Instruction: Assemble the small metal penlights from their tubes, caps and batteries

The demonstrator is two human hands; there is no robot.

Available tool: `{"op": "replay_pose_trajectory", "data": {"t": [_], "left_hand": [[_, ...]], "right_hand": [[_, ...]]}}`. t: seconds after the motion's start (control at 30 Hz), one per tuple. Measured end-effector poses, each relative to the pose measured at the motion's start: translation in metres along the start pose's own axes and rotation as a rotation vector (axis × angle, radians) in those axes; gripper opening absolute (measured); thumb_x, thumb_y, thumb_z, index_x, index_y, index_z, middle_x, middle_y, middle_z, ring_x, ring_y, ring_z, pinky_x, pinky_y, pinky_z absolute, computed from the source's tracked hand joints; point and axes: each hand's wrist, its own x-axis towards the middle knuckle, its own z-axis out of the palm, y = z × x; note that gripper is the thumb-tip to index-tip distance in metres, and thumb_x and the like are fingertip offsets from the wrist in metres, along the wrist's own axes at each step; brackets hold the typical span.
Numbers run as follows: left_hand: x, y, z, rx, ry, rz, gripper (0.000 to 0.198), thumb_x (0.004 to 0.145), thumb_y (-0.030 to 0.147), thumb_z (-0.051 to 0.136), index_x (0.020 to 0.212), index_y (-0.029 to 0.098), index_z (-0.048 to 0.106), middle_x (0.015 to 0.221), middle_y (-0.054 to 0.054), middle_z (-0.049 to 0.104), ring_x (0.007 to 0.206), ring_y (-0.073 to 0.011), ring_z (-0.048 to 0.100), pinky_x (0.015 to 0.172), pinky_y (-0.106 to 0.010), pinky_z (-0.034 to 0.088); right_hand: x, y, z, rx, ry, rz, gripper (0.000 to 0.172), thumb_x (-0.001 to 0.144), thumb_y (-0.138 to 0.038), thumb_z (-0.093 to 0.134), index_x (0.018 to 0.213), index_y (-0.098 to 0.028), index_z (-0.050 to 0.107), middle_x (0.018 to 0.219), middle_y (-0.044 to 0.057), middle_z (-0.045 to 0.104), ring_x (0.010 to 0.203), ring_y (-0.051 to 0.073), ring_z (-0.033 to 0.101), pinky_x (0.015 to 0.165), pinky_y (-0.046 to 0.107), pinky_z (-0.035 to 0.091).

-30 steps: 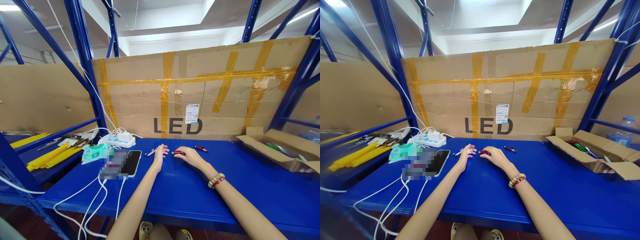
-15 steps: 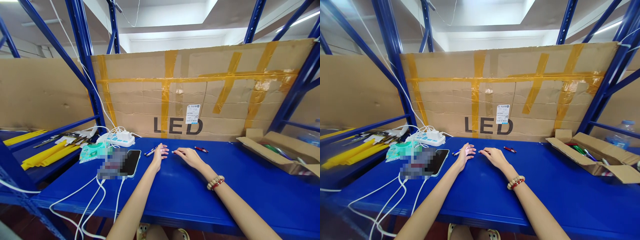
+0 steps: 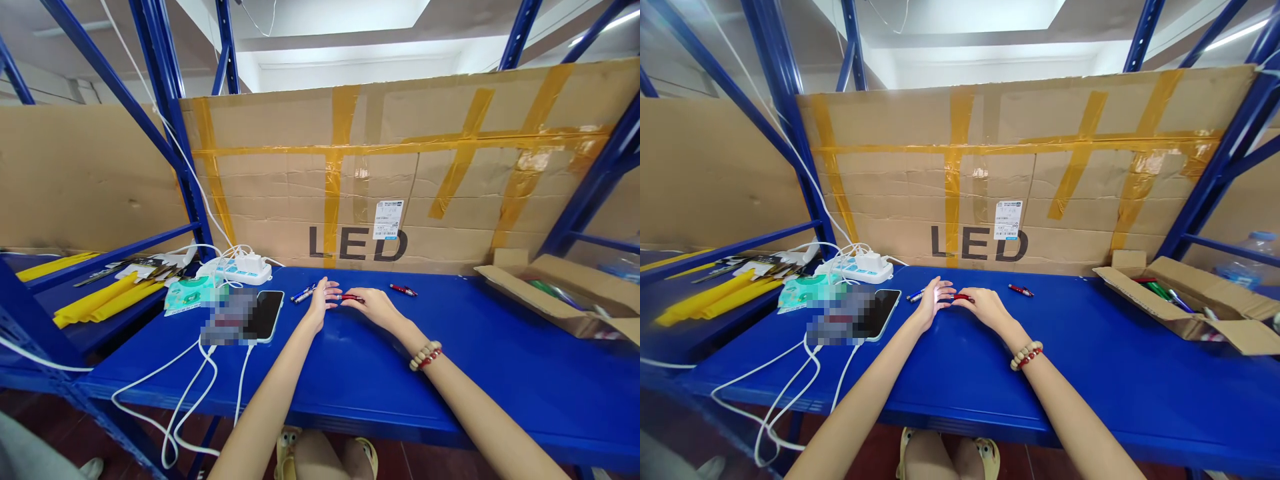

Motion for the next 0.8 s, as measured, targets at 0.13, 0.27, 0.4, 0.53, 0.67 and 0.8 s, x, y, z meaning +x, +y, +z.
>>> {"op": "replay_pose_trajectory", "data": {"t": [0.13,0.27,0.4,0.53,0.67,0.8], "left_hand": [[-0.0017,-0.0007,0.0012,0.032,-0.019,0.032,0.04,0.081,0.048,0.036,0.084,0.014,0.057,0.083,-0.01,0.065,0.078,-0.0174,0.058,0.065,-0.025,0.04],[-0.0031,-0.0012,0.0015,0.033,-0.007,0.047,0.039,0.081,0.048,0.037,0.083,0.014,0.056,0.081,-0.009,0.064,0.076,-0.0171,0.058,0.063,-0.025,0.04],[-0.003,-0.0014,0.0007,0.014,-0.009,0.05,0.038,0.081,0.047,0.037,0.082,0.014,0.057,0.081,-0.009,0.065,0.077,-0.0176,0.058,0.063,-0.025,0.04],[-0.0024,-0.0012,0.0007,-0.004,-0.003,0.046,0.036,0.084,0.042,0.035,0.081,0.014,0.057,0.08,-0.008,0.064,0.072,-0.015,0.057,0.061,-0.024,0.041],[-0.0014,-0.0002,0.0011,-0.012,-0.002,0.051,0.037,0.081,0.046,0.039,0.08,0.014,0.058,0.078,-0.008,0.064,0.07,-0.0151,0.057,0.061,-0.024,0.041],[0.0011,0.0003,-0.0001,-0.011,0.013,0.06,0.037,0.08,0.047,0.04,0.078,0.015,0.058,0.078,-0.007,0.064,0.069,-0.015,0.056,0.061,-0.024,0.04]], "right_hand": [[0.0002,-0.0058,0.0002,-0.009,-0.012,-0.03,0.032,0.09,-0.044,0.039,0.094,-0.025,0.065,0.095,0.002,0.069,0.085,0.018,0.063,0.065,0.025,0.04],[-0.0013,-0.0057,-0.0016,-0.001,-0.009,-0.039,0.032,0.09,-0.043,0.04,0.096,-0.026,0.065,0.095,0.001,0.069,0.086,0.018,0.063,0.068,0.026,0.042],[-0.0016,-0.002,-0.0003,0.022,-0.007,-0.039,0.03,0.089,-0.044,0.042,0.1,-0.026,0.064,0.103,0.001,0.068,0.092,0.018,0.062,0.072,0.027,0.043],[-0.0011,-0.0005,0.0015,0.027,-0.029,-0.043,0.03,0.089,-0.044,0.043,0.101,-0.026,0.063,0.102,0.001,0.068,0.093,0.019,0.062,0.073,0.028,0.044],[-0.0006,-0.0009,0.0018,0.013,-0.035,-0.049,0.03,0.089,-0.043,0.042,0.099,-0.026,0.064,0.099,0.001,0.068,0.09,0.019,0.062,0.07,0.027,0.044],[-0.0007,-0.001,0.0025,0.009,-0.014,-0.046,0.031,0.089,-0.044,0.042,0.098,-0.025,0.064,0.098,0.002,0.068,0.088,0.019,0.063,0.07,0.027,0.044]]}}
